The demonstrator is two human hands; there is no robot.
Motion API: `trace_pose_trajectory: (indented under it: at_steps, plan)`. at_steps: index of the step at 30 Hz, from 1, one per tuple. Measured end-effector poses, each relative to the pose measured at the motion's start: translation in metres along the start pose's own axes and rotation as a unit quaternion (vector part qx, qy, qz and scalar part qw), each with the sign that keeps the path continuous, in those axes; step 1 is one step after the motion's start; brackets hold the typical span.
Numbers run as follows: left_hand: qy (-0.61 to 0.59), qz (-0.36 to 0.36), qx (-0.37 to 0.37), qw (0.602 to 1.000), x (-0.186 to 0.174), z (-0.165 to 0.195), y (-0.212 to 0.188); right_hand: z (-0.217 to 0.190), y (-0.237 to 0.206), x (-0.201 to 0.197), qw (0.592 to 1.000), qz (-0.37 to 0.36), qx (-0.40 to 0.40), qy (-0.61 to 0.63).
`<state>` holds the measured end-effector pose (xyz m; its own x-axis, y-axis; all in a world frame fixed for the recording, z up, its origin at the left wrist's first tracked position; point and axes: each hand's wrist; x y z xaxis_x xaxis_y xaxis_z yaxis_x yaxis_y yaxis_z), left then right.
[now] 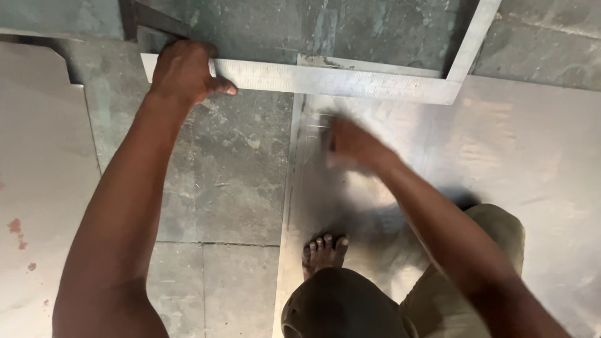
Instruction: The person marks lines on a metal sheet using a straightedge and a marking tool. They reposition an L-square and a long straightedge across the surface to draw multiple lines by hand.
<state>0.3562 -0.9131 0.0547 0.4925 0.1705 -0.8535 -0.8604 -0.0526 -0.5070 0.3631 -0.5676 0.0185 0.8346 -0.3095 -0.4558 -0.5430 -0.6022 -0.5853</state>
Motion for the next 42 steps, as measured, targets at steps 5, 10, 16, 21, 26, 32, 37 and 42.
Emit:
trace_pose_trajectory:
  at_steps: [5, 10, 16, 21, 26, 32, 37, 42]
  plan:
    - [0.013, -0.021, -0.021, 0.999, -0.005, 0.005, 0.002, 0.002, -0.038, 0.01, 0.998, 0.049, 0.016, 0.035]
    - [-0.013, -0.032, -0.035, 0.999, -0.004, 0.009, -0.001, -0.002, -0.028, -0.018, 0.937, 0.308, -0.091, 0.137]
    - [-0.007, -0.039, -0.029, 0.999, -0.008, 0.012, -0.003, -0.017, -0.029, -0.027, 0.923, 0.332, -0.116, 0.156]
    - [-0.008, -0.046, -0.041, 0.998, -0.009, 0.014, -0.005, -0.015, -0.03, -0.03, 0.924, 0.319, -0.12, 0.173]
    - [0.001, -0.034, -0.03, 0.999, -0.005, 0.012, -0.004, -0.007, -0.025, -0.03, 0.945, 0.291, -0.099, 0.107]
    - [-0.002, -0.049, -0.042, 0.998, -0.006, 0.01, -0.004, 0.016, -0.011, -0.033, 0.984, 0.162, 0.011, 0.077]
    - [0.034, -0.012, -0.002, 0.999, -0.01, 0.011, 0.001, 0.026, -0.045, -0.01, 0.99, -0.111, 0.046, -0.072]
    - [0.023, -0.068, -0.04, 0.997, -0.01, 0.013, 0.0, 0.023, -0.051, -0.031, 0.948, 0.288, -0.029, 0.131]
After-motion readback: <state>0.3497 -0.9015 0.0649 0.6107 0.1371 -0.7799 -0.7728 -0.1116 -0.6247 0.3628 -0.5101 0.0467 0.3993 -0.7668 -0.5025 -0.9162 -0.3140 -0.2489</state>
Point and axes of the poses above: each hand's wrist, its own y-axis towards the middle knuckle, its own x-axis out of the palm, z = x × y, and after that the axes turned 15 degrees about y, right-handed
